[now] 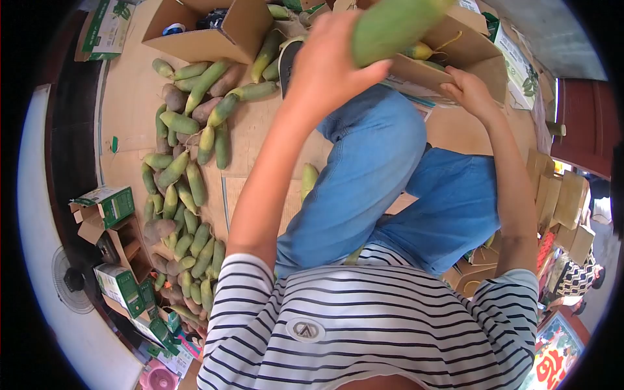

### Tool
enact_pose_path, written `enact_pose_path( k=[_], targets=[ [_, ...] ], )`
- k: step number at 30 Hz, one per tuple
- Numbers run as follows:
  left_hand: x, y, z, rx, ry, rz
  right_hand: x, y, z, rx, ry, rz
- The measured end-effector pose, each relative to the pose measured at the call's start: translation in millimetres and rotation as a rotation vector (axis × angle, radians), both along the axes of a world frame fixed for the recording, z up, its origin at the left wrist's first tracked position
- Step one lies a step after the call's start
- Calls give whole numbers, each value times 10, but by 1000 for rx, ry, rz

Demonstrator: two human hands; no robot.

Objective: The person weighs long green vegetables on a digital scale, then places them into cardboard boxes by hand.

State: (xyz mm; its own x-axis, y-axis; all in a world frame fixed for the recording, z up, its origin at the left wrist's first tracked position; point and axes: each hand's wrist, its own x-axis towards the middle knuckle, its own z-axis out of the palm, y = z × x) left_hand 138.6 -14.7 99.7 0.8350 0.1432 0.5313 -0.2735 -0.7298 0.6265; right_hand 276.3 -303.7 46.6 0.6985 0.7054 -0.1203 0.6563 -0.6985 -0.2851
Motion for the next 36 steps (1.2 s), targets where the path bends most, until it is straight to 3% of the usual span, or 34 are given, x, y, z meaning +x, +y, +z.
enact_pose_path(
  k=[3,4,7,8,9,11,12,13,15,18,21,24,27,29,31,36],
  targets=[
    [228,-185,104,6,26,-76,2,-6,-7,7,-5,9],
    [210,-215,59,-97,26,-64,5,21,47,-21,22,10],
    [33,158,-646,-115,-19,128,57,-78,-50,30,-32,56],
    [-175,256,-899,-202,136,211,73,-99,-107,69,-72,85],
    [-401,383,-1291,-129,239,293,72,-92,-108,57,-47,67],
    [-977,550,-1975,13,814,260,86,-32,-47,27,0,35],
    [-1332,548,-2447,4,829,223,84,-12,-24,-8,23,33],
    [-1576,476,-2612,81,1071,167,73,9,3,-46,45,33],
    [-1907,295,-2873,-5,1459,79,53,27,28,-61,53,19],
    [-2184,83,-2993,27,1392,245,25,22,-1,-31,55,-10],
    [-2229,98,-3136,-142,1483,285,50,16,-6,-59,75,-10],
    [-2340,140,-3281,-164,1430,291,54,10,-24,-49,35,-2],
    [-2453,246,-3131,-355,1216,350,8,56,61,-67,18,-8],
    [-2399,378,-2999,-526,936,387,28,52,51,-75,21,-1],
    [-2221,517,-2618,-583,687,413,26,25,2,-36,18,-7],
    [-1225,569,-920,-623,116,483,10,38,63,-88,38,-23]
  ],
)
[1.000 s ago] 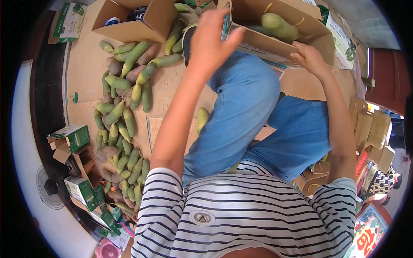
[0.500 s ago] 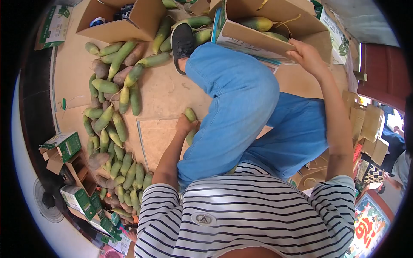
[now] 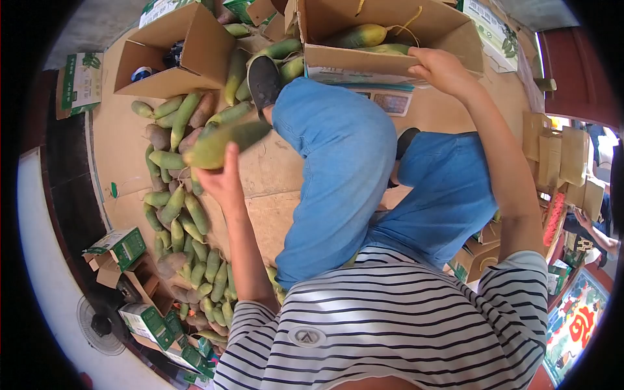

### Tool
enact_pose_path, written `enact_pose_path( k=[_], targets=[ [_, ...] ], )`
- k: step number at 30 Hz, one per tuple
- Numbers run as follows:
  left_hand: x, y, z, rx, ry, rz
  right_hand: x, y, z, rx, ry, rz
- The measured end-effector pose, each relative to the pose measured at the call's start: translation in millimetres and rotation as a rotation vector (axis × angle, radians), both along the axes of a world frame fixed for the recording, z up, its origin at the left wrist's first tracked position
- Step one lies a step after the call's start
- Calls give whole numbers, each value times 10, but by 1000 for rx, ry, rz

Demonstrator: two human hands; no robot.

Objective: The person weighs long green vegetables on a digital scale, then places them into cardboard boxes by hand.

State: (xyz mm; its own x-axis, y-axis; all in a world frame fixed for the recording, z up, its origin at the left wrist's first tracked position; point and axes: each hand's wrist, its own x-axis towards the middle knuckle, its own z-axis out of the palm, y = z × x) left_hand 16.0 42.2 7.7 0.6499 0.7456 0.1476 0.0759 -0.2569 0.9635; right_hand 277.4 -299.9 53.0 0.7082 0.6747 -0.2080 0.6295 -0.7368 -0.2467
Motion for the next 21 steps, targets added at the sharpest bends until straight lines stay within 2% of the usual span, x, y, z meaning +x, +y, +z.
enact_pose_path(
  k=[2,5,7,8,9,10,11,14,17,21],
  targets=[
    [401,-172,538,-90,-330,27,-12,18,-1,10,-8,1],
    [1016,-575,1005,-311,-586,-148,0,-15,-58,59,-73,37],
    [1379,-867,1082,-345,-541,-269,5,-61,-104,117,-125,61],
    [1514,-898,1012,-202,-343,-409,4,-65,-117,147,-149,73],
    [1623,-1037,894,-384,-474,-445,-3,-47,-96,109,-114,56],
    [1656,-1058,663,-342,-350,-424,-10,-30,-53,71,-78,37],
    [1573,-1038,525,-183,-255,-365,-2,-25,-21,32,-43,16],
    [1201,-755,-28,-161,-100,-294,40,-79,-70,39,24,107],
    [542,-267,-703,-63,170,-261,92,-131,-197,267,-213,141],
    [-459,400,-1638,269,589,-208,82,-5,-52,72,24,71]
  ],
)
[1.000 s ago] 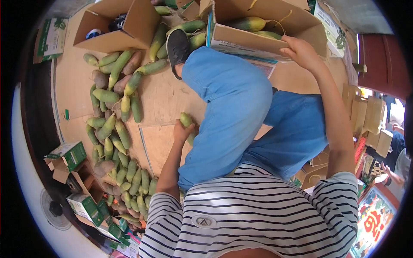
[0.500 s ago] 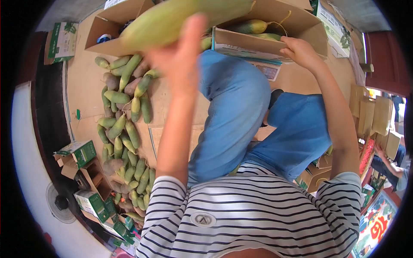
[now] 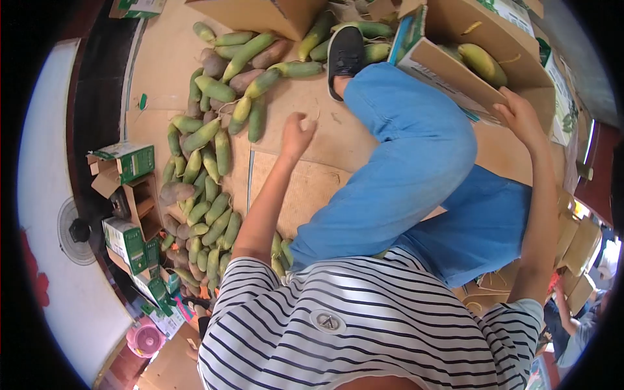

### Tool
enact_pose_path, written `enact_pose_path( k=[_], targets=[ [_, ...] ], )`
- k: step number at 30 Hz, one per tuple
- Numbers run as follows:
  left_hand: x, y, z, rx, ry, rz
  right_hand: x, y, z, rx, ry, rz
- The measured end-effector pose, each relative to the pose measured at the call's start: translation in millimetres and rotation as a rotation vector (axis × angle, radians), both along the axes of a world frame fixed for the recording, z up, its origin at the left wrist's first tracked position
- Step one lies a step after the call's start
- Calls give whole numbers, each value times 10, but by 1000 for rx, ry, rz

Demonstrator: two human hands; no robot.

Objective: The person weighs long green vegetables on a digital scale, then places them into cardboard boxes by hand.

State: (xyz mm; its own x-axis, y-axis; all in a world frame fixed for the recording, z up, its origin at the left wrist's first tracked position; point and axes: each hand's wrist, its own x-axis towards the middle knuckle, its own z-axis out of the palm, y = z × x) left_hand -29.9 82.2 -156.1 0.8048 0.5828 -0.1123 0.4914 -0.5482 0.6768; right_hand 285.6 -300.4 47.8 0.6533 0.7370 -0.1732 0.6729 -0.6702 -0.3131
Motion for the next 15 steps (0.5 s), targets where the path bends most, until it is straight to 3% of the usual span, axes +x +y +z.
enact_pose_path(
  k=[2,4,8,9,10,11,15],
  targets=[
    [-292,347,-122,239,56,51,15,41,59,-118,86,-40],
    [-419,740,-120,365,115,106,-4,28,9,-43,53,-57],
    [-366,1321,-47,421,483,291,-24,0,-58,-38,-52,-29],
    [-366,1482,-147,400,503,246,-32,1,13,-57,-82,-35],
    [-494,1663,-447,590,323,158,-68,91,139,-60,-37,-40],
    [-487,1766,-498,565,311,108,-98,191,235,-56,11,-43],
    [-353,1774,-495,528,417,29,-27,260,380,166,30,-212]
  ],
)
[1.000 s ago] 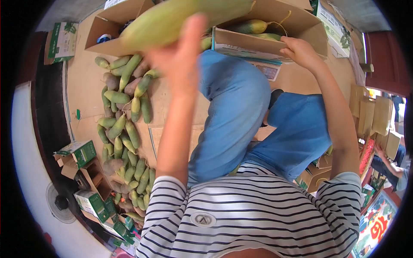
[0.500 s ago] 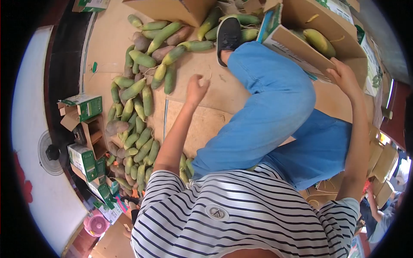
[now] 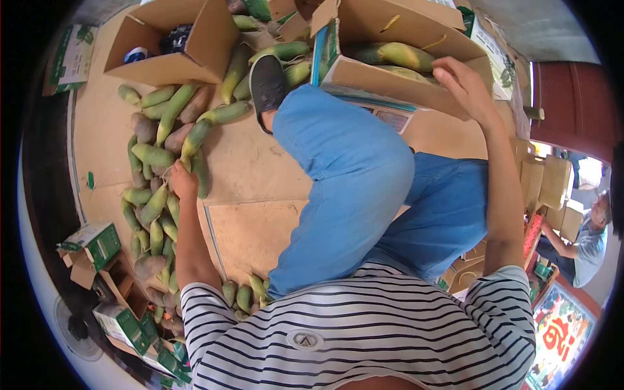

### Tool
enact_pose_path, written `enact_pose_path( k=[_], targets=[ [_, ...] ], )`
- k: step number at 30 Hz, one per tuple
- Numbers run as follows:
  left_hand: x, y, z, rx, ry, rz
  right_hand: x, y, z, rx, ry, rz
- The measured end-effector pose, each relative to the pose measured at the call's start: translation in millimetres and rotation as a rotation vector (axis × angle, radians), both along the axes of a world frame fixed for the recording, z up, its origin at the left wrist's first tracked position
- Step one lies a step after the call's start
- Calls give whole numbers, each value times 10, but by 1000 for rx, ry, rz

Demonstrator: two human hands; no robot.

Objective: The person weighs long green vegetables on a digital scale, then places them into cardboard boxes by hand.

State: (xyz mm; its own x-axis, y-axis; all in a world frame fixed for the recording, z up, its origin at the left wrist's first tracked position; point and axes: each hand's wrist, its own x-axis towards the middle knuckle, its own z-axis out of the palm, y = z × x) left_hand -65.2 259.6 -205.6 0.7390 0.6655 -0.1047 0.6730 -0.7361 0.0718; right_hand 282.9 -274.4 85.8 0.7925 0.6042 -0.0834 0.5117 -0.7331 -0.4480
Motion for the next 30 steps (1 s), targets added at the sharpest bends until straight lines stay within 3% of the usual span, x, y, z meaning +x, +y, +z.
enact_pose_path(
  k=[2,5,9,14,23,27,30],
  targets=[
    [76,-76,131,59,154,54,43,-5,18,97,-43,-58],
    [52,-207,286,135,154,11,88,-20,-37,30,-122,-25],
    [-170,-87,-8,81,-32,-125,-13,57,-48,-38,-152,18],
    [-217,-645,560,-22,-41,-136,-93,44,-6,-144,-161,89],
    [-360,-1281,830,-111,-129,-85,-204,-89,-64,-253,-123,138],
    [-221,-1308,774,-208,-247,-29,-216,-171,-48,-261,-121,117],
    [-70,-1304,783,-720,-559,317,-222,-238,-46,-276,-125,95]
  ],
)
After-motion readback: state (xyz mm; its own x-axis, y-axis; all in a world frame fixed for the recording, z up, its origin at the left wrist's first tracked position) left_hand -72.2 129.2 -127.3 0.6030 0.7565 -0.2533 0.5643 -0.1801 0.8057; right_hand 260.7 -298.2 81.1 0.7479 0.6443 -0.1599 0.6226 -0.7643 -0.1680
